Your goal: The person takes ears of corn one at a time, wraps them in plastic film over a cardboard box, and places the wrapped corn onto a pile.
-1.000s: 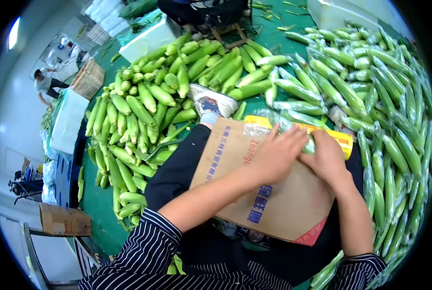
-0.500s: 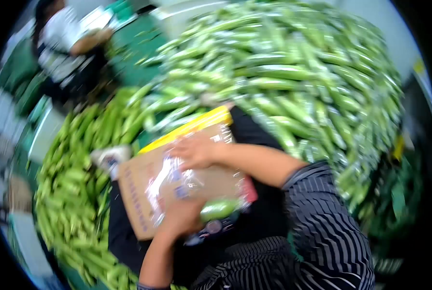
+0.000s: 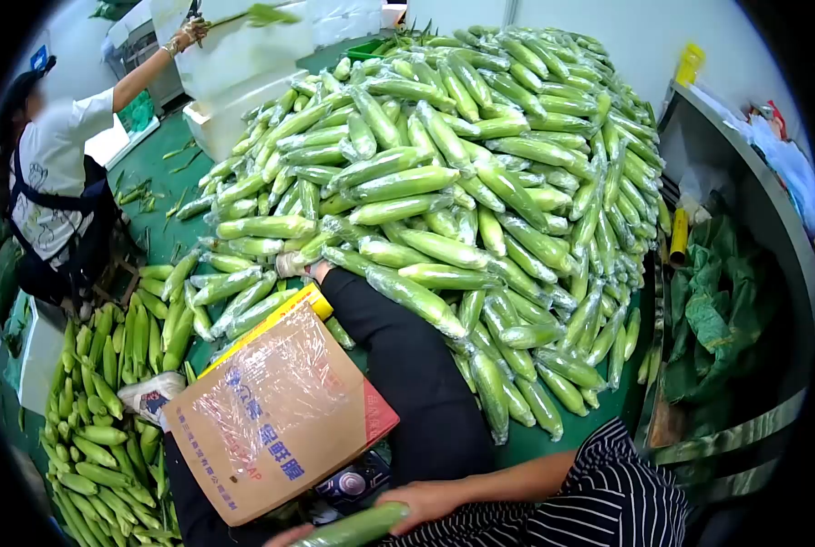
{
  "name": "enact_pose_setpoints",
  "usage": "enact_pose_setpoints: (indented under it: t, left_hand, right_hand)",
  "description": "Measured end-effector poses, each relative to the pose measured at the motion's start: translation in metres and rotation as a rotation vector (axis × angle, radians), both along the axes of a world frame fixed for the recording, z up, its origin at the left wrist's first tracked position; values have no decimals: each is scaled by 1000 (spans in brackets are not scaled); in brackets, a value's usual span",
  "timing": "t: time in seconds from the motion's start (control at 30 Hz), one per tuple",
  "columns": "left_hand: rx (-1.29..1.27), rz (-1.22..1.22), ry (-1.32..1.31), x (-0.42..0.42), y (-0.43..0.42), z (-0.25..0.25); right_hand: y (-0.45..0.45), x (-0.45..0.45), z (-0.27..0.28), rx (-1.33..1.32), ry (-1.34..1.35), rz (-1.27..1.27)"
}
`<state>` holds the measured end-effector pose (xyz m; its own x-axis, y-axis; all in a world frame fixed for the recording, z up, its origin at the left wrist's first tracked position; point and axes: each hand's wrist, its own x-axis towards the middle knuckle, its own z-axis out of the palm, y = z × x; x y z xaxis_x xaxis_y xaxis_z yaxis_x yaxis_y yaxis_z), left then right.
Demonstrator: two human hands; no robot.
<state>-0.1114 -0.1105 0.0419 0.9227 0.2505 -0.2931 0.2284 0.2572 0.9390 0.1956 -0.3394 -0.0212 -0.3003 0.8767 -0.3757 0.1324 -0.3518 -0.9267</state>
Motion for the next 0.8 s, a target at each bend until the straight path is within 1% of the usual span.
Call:
enact_pose_setpoints:
  t: [0.03, 0.07, 0.1, 0.13, 0.17, 0.2, 0.23, 0.27, 0.3, 0.33, 0.37, 0.4, 0.43, 0.47, 0.5, 0.53, 0.57, 0.63, 0.7, 0.77, 0.8]
  left_hand:
    - [175, 148, -85, -4, -1, -26]
    - [22, 656, -125, 24, -8, -48]
    - [-128, 1191, -163, 68, -17, -45]
    - [-6, 1547, -187, 151, -22, 25]
    - [140, 1323, 0, 163, -7, 23]
    - [315, 1094, 152, 175, 7, 21]
    - [416, 934, -5, 176, 13, 1]
    - [382, 751, -103, 175, 22, 10]
    - [333, 566, -194, 175, 31, 20]
    - [504, 543, -124, 159, 55, 22]
    - [666, 488, -55, 146, 81, 21]
    - [609, 575, 121, 132, 111, 22]
    - [550, 638, 282, 107, 153, 12]
    - [527, 943, 195, 87, 199, -29]
    - [605, 1151, 122, 66, 244, -57]
    - [792, 1255, 312, 24, 298, -111]
    - [929, 1304, 576, 4, 318, -113]
    - [933, 1478, 613, -10, 370, -129]
    - [878, 1534, 607, 0, 422, -121]
    - [1048, 1195, 1105, 12, 483, -119]
    - [929, 1108, 1101, 7, 516, -126]
  right_hand:
    - [8, -8, 4, -12, -10, -93]
    - [23, -18, -5, 142, -7, -225]
    - [38, -30, -16, 292, 0, -335]
    - [61, -29, 1, 345, -37, -337]
    - [89, -26, 24, 391, -41, -316]
    - [101, -18, 34, 241, 10, -333]
    - [113, -3, 47, 222, -21, -416]
    - [124, 13, 61, 202, -49, -499]
    - [150, 52, 70, 254, 42, -721]
    - [178, 103, 83, 372, 236, -898]
    - [204, 157, 96, 492, 433, -988]
    - [222, 212, 115, 576, 606, -1012]
    - [244, 234, 136, 718, 438, -1306]
    - [258, 220, 144, 725, 322, -1445]
    - [249, 231, 120, 768, 133, -1256]
    - [245, 216, 104, 700, 26, -1197]
    - [235, 199, 87, 620, -87, -1139]
    - [194, 181, 41, 415, -130, -1014]
    - [163, 163, 15, 254, -197, -1081]
    - [135, 163, 9, 159, -327, -1064]
    - [128, 162, 14, 142, -362, -1069]
